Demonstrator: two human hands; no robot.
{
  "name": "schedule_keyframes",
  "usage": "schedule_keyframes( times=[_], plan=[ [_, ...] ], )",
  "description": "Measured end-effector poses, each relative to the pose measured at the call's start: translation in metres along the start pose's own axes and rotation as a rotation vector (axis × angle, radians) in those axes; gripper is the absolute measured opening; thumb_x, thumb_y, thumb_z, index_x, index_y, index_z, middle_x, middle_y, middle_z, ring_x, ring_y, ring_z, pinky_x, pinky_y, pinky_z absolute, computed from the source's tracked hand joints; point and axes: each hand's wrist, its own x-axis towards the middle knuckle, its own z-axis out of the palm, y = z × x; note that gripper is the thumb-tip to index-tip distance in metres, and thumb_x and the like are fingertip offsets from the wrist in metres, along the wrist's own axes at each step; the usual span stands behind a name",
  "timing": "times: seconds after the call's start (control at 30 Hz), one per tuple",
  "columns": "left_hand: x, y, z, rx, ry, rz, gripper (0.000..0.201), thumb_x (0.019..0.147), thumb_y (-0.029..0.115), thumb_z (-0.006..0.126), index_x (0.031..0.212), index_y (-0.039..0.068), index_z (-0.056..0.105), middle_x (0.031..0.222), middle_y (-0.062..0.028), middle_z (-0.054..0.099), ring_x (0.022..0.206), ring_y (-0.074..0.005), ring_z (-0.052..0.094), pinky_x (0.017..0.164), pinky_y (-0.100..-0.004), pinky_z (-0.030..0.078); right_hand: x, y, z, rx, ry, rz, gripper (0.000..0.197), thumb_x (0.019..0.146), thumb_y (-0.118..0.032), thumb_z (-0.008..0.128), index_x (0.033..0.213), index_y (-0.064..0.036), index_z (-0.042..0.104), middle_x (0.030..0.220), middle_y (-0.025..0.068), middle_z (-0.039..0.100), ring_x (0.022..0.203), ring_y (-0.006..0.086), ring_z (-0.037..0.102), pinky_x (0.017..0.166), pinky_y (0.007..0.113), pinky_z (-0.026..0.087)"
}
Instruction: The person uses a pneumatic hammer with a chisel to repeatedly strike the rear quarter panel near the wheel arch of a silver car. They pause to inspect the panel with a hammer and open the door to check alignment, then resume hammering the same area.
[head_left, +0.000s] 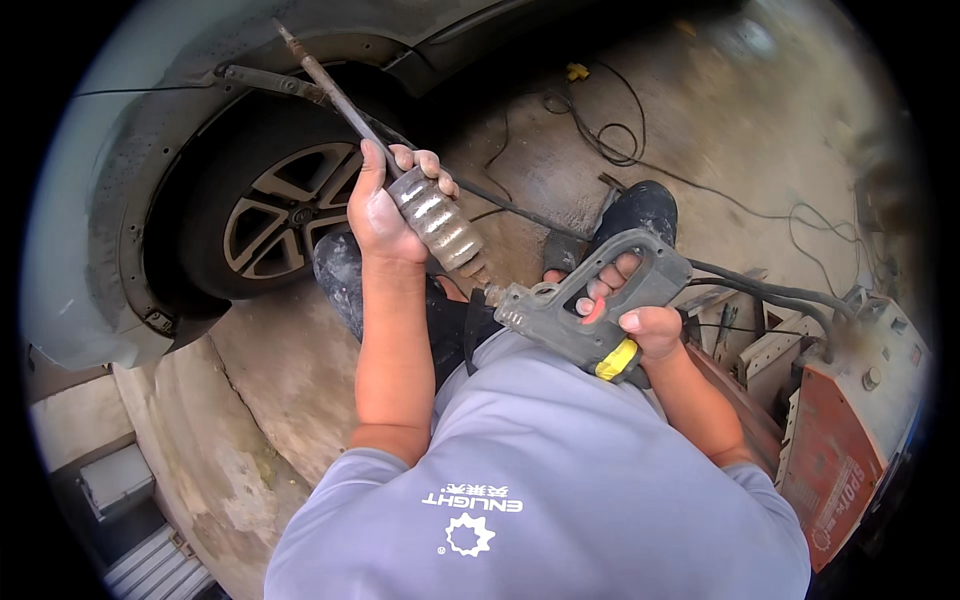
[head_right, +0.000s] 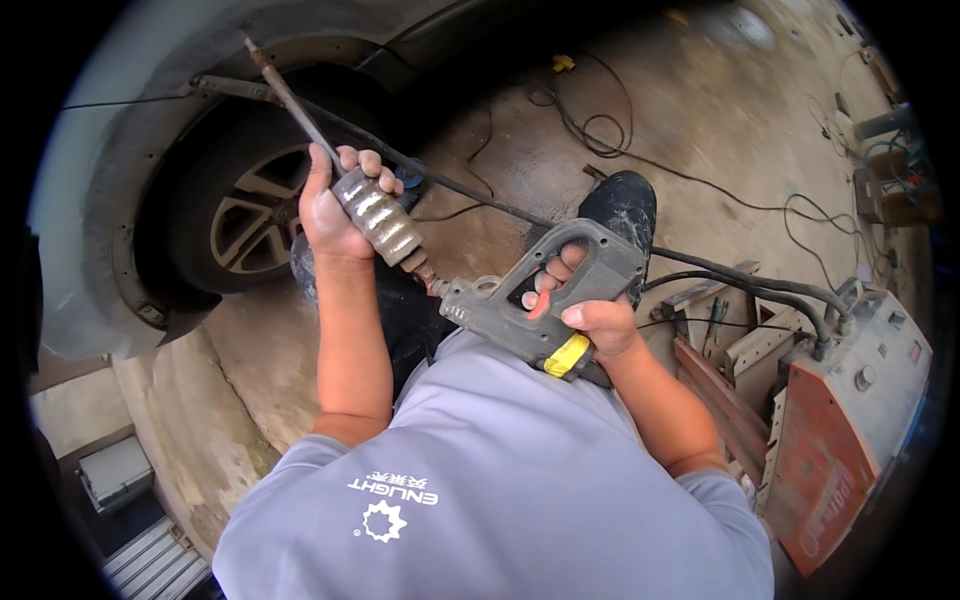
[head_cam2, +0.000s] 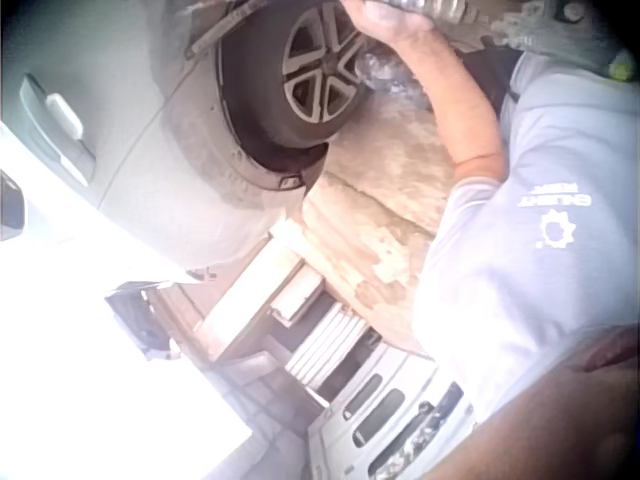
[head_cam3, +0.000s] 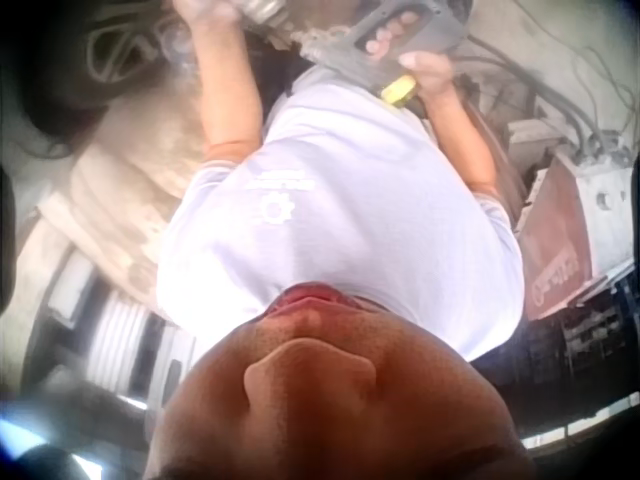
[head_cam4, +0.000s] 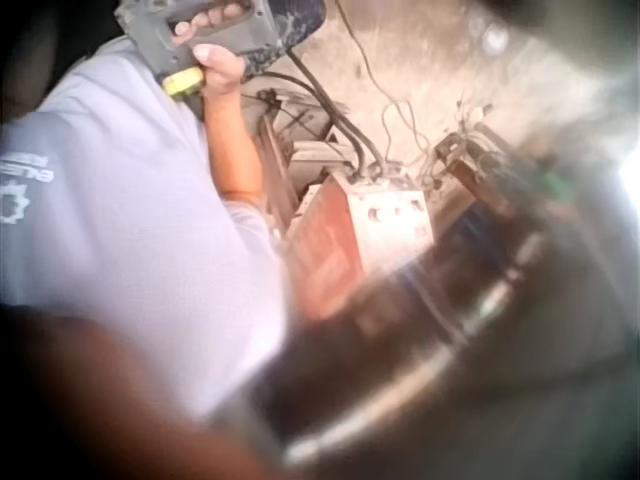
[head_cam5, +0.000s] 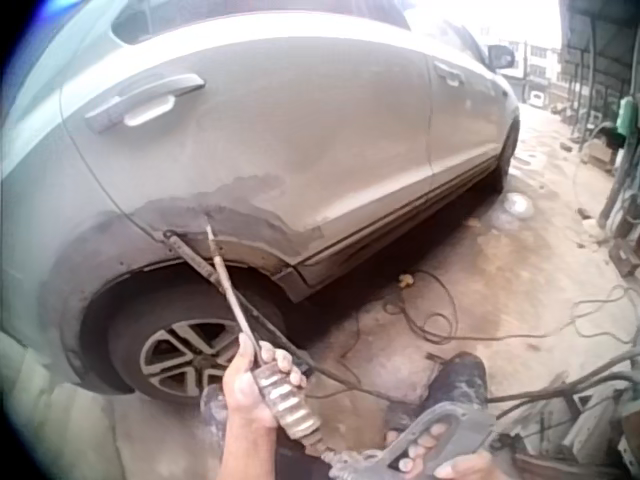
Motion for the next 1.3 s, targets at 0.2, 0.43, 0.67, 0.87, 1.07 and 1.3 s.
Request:
schedule_keyframes(
  times=[0.2, 0.43, 0.67, 0.87, 1.07, 1.3],
  plan=[
    [0.001, -0.003, 0.003, 0.036, 0.05, 0.024, 0.048, 0.108, 0.052, 0.046, 0.087, 0.01, 0.052, 0.082, -0.0131, 0.06, 0.068, -0.0317, 0.063, 0.065, -0.0434, 0.053, -0.005, 0.004, 0.007, 0.002, 0.122, -0.04, 0.065, 0.061, -0.003, 0.067, 0.124, -0.0136, 0.056, 0.098, 0.0005, 0.05, 0.102, 0.0216, 0.055, 0.094, 0.047, 0.052],
    [0.01, 0.007, 0.003, 0.03, 0.018, 0.02, 0.052, 0.107, 0.058, 0.044, 0.09, 0.01, 0.054, 0.081, -0.0125, 0.061, 0.068, -0.0315, 0.061, 0.067, -0.0449, 0.052, 0.003, 0.0, 0.038, -0.115, 0.092, -0.074, 0.056, 0.062, -0.009, 0.069, 0.116, -0.016, 0.057, 0.101, -0.0015, 0.05, 0.105, 0.0216, 0.055, 0.105, 0.046, 0.048],
    [0.02, 0.02, 0.01, 0.076, 0.091, 0.013, 0.054, 0.106, 0.059, 0.044, 0.093, 0.008, 0.056, 0.076, -0.0125, 0.061, 0.063, -0.031, 0.061, 0.064, -0.0432, 0.054, -0.01, -0.004, 0.031, -0.108, 0.184, -0.041, 0.051, 0.06, -0.011, 0.071, 0.107, -0.0168, 0.051, 0.096, -0.0012, 0.044, 0.1, 0.0221, 0.055, 0.099, 0.042, 0.051],
    [-0.012, 0.002, 0.018, 0.026, 0.092, 0.034, 0.051, 0.106, 0.057, 0.049, 0.086, 0.01, 0.052, 0.074, -0.012, 0.057, 0.062, -0.0277, 0.06, 0.062, -0.0405, 0.053, -0.01, 0.0, 0.018, -0.059, 0.223, -0.044, 0.051, 0.061, -0.007, 0.071, 0.108, -0.0169, 0.051, 0.095, -0.0018, 0.045, 0.098, 0.0206, 0.055, 0.099, 0.045, 0.05],
    [0.003, -0.013, -0.019, -0.551, -0.606, -0.006, 0.053, 0.111, 0.053, 0.034, 0.083, 0.011, 0.051, 0.075, -0.0074, 0.061, 0.059, -0.0245, 0.057, 0.06, -0.0397, 0.048, -0.006, -0.001, 0.015, -0.043, 0.157, 0.011, 0.051, 0.062, -0.005, 0.071, 0.108, -0.0169, 0.051, 0.092, -0.0017, 0.043, 0.092, 0.0191, 0.052, 0.098, 0.045, 0.05],
    [-0.01, 0.008, -0.008, 0.225, 0.133, 0.048, 0.049, 0.107, 0.05, 0.05, 0.086, 0.007, 0.052, 0.078, -0.018, 0.062, 0.063, -0.0329, 0.063, 0.059, -0.0421, 0.054, -0.007, -0.003, 0.012, -0.056, 0.192, -0.003, 0.05, 0.062, -0.008, 0.071, 0.108, -0.0173, 0.052, 0.092, -0.0026, 0.043, 0.098, 0.0197, 0.055, 0.106, 0.045, 0.051]
  ],
)
